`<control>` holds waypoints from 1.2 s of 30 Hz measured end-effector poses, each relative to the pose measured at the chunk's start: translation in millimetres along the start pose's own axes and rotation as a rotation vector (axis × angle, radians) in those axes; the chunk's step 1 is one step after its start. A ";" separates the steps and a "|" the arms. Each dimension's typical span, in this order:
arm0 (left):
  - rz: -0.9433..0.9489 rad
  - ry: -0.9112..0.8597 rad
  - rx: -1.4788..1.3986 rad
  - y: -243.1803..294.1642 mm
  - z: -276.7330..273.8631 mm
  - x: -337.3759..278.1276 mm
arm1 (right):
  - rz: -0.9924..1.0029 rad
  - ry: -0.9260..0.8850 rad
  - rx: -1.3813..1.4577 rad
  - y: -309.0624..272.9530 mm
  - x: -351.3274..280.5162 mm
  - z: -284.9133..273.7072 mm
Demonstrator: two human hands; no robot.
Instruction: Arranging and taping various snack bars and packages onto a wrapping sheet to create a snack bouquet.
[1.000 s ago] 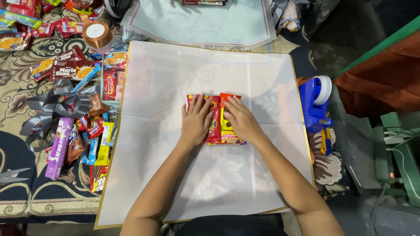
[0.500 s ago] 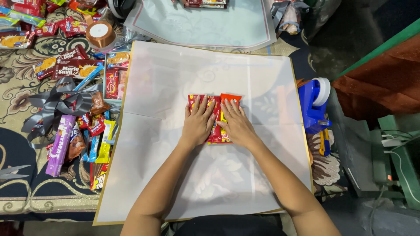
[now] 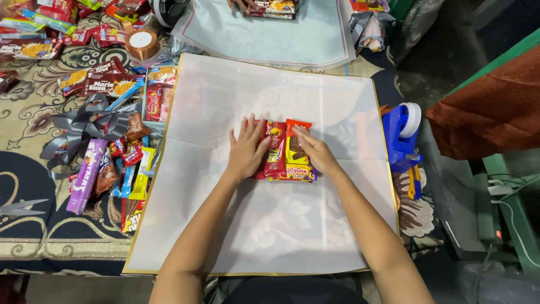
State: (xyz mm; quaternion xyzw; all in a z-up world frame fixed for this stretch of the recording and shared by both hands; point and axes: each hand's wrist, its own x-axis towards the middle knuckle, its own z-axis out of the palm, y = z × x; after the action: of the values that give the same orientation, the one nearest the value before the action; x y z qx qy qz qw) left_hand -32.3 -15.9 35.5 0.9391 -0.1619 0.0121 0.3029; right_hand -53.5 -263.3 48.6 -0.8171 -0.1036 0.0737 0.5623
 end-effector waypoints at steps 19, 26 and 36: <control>-0.432 0.650 0.449 -89.8 -122.6 -222.1 | -0.412 0.009 -0.488 -51.5 4.7 124.0; -0.403 0.615 0.220 -62.4 -134.5 -228.9 | -0.442 -0.075 -0.441 -72.0 -5.1 168.4; -0.066 0.204 -0.018 4.8 -139.5 -219.2 | -0.734 -0.026 -0.385 -106.5 -24.2 191.9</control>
State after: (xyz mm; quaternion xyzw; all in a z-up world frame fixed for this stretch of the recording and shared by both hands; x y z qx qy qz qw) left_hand -230.9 125.4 125.6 0.9350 -0.0995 0.0961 0.3266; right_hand -131.6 -59.1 79.7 -0.8152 -0.4072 -0.1420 0.3867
